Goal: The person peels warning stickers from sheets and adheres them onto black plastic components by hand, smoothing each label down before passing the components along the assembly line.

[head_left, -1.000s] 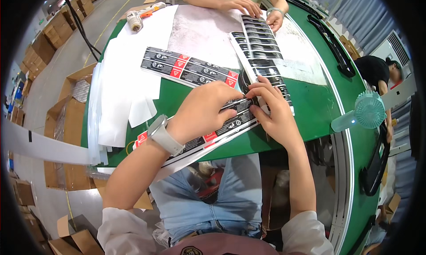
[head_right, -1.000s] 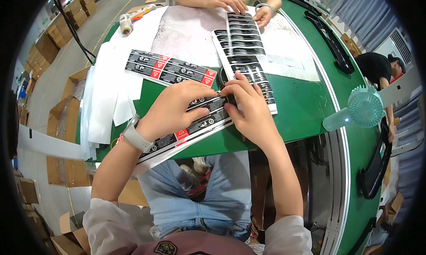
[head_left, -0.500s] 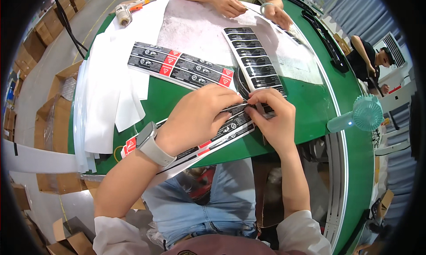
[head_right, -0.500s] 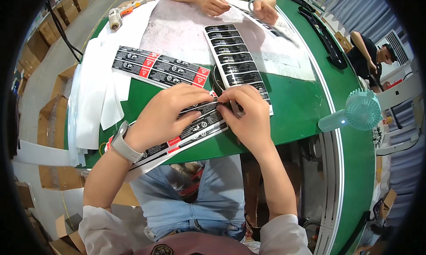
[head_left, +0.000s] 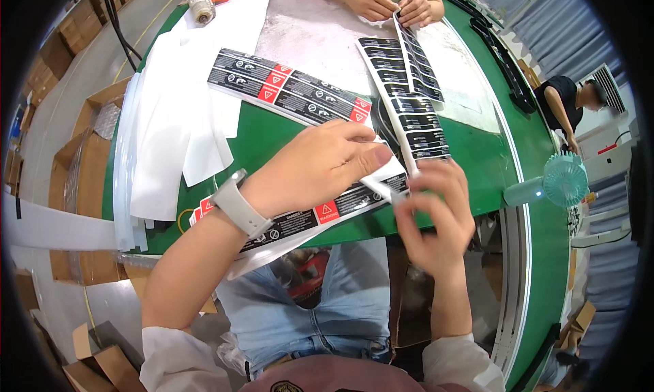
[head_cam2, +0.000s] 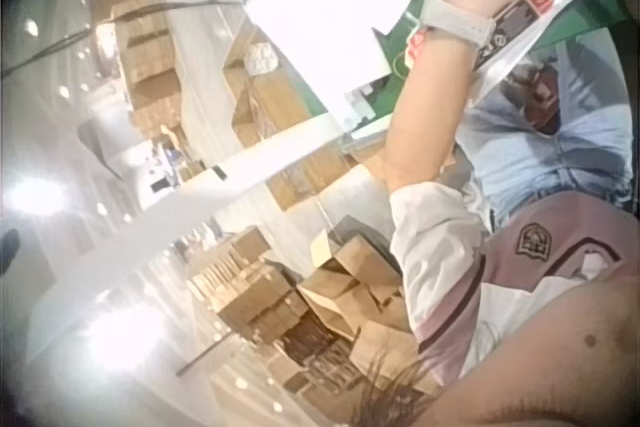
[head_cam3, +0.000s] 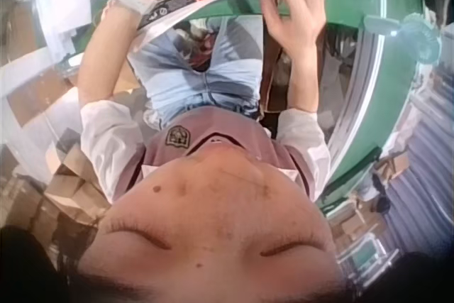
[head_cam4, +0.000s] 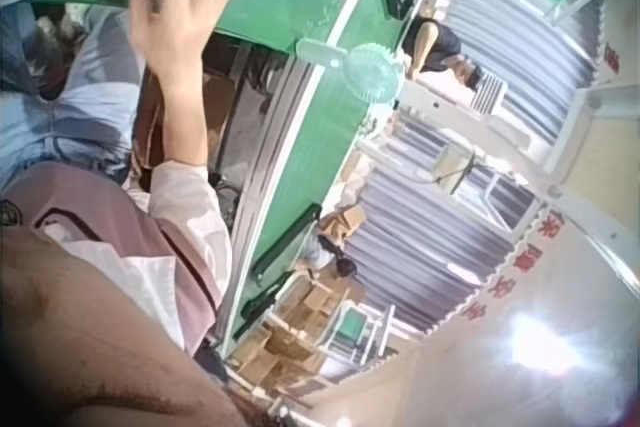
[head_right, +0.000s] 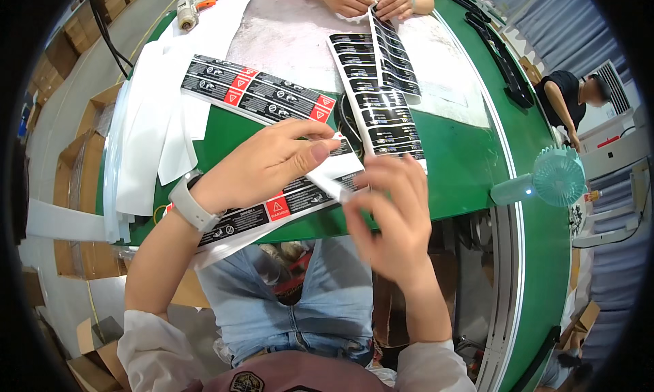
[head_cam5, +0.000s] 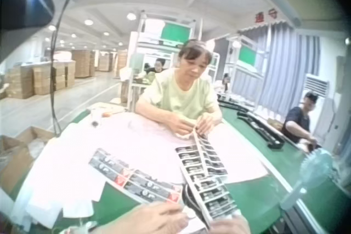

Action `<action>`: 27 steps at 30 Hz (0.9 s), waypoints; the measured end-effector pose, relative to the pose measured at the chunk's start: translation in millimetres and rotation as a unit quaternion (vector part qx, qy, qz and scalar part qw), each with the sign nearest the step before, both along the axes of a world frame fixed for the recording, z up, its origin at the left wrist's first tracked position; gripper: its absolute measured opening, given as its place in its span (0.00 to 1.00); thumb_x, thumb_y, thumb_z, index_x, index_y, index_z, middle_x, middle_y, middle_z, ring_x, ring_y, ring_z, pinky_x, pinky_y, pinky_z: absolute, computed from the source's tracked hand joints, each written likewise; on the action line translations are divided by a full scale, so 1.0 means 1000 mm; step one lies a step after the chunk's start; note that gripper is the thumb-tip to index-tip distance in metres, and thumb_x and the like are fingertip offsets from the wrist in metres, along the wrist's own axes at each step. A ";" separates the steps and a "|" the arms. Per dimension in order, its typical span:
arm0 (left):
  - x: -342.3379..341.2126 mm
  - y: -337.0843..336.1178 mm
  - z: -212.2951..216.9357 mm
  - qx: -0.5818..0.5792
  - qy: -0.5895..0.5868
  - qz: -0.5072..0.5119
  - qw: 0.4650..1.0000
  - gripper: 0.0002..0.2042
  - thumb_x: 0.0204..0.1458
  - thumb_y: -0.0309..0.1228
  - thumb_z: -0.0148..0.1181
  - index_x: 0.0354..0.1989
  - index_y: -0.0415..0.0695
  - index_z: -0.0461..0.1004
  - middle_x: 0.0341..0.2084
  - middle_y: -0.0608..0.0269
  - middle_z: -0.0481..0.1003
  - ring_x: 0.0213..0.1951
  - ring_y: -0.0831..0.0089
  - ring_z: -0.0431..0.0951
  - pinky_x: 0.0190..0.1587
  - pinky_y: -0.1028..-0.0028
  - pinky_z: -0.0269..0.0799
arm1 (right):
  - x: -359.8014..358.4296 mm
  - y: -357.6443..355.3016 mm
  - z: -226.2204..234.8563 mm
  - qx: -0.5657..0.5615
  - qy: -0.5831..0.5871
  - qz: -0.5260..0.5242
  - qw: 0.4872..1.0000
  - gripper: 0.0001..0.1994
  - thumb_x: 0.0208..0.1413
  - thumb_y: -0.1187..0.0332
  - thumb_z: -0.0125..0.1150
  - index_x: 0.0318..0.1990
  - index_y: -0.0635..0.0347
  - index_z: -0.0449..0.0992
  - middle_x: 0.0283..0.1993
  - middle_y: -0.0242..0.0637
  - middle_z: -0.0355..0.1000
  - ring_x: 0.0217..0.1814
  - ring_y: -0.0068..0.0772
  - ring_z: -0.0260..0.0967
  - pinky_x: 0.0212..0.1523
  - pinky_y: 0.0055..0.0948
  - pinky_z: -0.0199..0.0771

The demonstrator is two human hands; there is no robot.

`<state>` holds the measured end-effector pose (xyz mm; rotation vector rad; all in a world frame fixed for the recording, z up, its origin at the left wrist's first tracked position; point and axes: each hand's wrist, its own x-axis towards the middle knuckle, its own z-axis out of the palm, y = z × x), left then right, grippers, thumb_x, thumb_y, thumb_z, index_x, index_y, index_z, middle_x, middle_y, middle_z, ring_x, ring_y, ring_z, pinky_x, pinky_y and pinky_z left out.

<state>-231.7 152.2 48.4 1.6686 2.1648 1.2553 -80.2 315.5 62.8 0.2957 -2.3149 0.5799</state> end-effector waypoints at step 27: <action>0.030 -0.008 0.005 0.031 0.053 -0.201 0.978 0.04 0.43 0.27 0.65 0.25 0.41 0.76 0.22 0.61 0.73 0.26 0.60 0.74 0.32 0.65 0.69 | 0.042 -0.021 0.010 -0.096 -0.068 -0.049 0.992 0.14 0.36 0.79 0.70 0.36 0.61 0.79 0.42 0.40 0.73 0.48 0.44 0.72 0.46 0.36 0.73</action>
